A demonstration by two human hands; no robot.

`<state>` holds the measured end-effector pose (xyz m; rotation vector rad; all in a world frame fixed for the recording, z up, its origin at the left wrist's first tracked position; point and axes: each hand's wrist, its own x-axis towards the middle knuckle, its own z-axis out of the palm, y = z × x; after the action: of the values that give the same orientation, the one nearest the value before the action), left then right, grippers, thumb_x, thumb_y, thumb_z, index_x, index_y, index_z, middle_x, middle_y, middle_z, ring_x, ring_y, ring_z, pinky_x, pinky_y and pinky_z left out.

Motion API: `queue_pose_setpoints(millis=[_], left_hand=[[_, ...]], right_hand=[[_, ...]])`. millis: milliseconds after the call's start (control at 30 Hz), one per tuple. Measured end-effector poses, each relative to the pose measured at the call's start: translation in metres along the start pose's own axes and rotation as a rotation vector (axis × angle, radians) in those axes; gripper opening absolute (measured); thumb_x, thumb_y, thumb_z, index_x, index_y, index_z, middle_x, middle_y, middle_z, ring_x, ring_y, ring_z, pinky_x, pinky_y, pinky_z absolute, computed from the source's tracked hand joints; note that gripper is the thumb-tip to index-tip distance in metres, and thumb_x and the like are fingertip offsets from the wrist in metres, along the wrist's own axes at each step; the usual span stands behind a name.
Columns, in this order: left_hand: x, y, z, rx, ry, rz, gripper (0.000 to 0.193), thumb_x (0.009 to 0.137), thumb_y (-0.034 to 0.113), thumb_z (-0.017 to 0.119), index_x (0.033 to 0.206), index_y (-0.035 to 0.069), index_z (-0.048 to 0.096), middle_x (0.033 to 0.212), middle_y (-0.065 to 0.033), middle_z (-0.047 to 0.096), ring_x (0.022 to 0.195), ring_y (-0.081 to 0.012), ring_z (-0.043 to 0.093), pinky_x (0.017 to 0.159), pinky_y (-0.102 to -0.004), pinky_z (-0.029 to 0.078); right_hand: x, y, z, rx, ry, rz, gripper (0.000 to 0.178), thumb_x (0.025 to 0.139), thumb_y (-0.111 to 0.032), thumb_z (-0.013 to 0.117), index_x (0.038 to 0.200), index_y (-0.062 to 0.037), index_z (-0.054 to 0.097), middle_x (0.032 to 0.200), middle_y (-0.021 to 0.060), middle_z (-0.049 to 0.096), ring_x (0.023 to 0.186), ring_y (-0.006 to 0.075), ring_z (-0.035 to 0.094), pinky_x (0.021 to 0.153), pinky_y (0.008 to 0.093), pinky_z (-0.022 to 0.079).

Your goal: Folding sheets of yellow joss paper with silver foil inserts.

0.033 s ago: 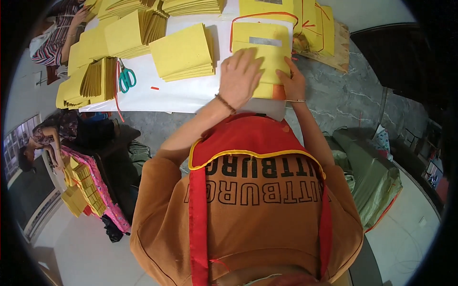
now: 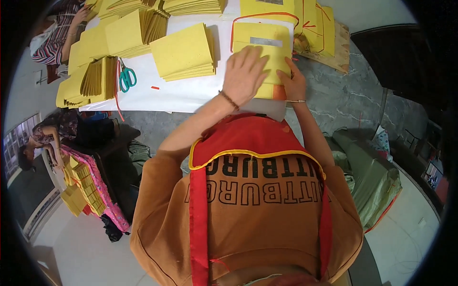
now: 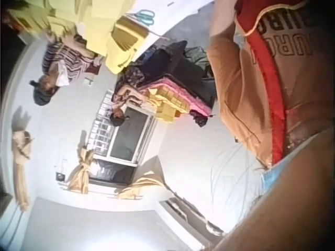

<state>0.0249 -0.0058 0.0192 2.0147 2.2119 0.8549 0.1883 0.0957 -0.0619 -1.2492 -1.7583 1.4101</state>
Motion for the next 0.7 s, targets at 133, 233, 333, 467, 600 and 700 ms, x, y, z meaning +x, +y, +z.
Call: queue_pose_setpoints(millis=[133,233,333,467,600,700], left_hand=[[0.007,-0.021,0.037,0.142,-0.087,0.166,0.054,0.084,0.047,0.053,0.127,0.013,0.049,0.132,-0.0152,0.043,0.123,-0.0345,0.035,0.1,-0.0494,0.027],[0.0,-0.028,0.049,0.192,-0.139,0.17,0.059,0.084,0.051,0.052,0.131,0.017,0.045,0.135,-0.0147,0.04,0.125,-0.0345,0.034,0.101,-0.0496,0.026],[-0.001,-0.028,0.052,0.188,-0.168,0.158,0.062,0.083,0.053,0.052,0.133,0.018,0.043,0.138,-0.0144,0.037,0.127,-0.0344,0.031,0.102,-0.0507,0.024],[0.0,-0.029,0.052,0.196,-0.192,0.156,0.063,0.082,0.053,0.052,0.133,0.018,0.042,0.139,-0.0143,0.035,0.128,-0.0343,0.029,0.103,-0.0509,0.023],[0.002,-0.028,0.051,0.19,-0.186,0.161,0.064,0.081,0.053,0.052,0.133,0.017,0.042,0.139,-0.0142,0.035,0.128,-0.0341,0.029,0.103,-0.0503,0.022],[0.0,-0.031,0.05,0.235,-0.161,0.182,0.065,0.081,0.056,0.052,0.133,0.017,0.042,0.139,-0.0142,0.035,0.128,-0.034,0.029,0.102,-0.0493,0.023]], right_hand=[[-0.001,-0.008,0.0,-0.03,-0.008,0.007,0.052,0.076,-0.018,0.067,0.124,-0.0054,0.052,0.107,0.0166,0.064,0.094,0.0211,0.063,0.08,0.0298,0.048],[-0.004,-0.023,-0.001,-0.117,0.032,-0.058,0.05,0.076,-0.017,0.066,0.123,-0.005,0.053,0.103,0.0168,0.065,0.091,0.0213,0.064,0.078,0.0294,0.048],[-0.011,-0.032,-0.003,-0.08,-0.024,0.067,0.049,0.076,-0.02,0.067,0.123,-0.0075,0.054,0.114,0.0146,0.061,0.102,0.0204,0.06,0.085,0.0334,0.045],[-0.036,-0.036,-0.003,-0.811,0.026,-0.424,0.052,0.08,-0.032,0.061,0.126,-0.0108,0.05,0.136,0.0087,0.042,0.124,0.0223,0.042,0.099,0.051,0.028],[-0.049,-0.015,-0.002,-0.947,-0.221,-0.508,0.06,0.088,-0.042,0.046,0.136,-0.0067,0.035,0.143,0.011,0.031,0.134,0.028,0.026,0.104,0.0602,0.011],[-0.05,-0.016,-0.001,-0.944,-0.243,-0.492,0.063,0.09,-0.045,0.04,0.137,-0.0044,0.031,0.146,0.0111,0.025,0.135,0.0276,0.023,0.104,0.06,0.012]])
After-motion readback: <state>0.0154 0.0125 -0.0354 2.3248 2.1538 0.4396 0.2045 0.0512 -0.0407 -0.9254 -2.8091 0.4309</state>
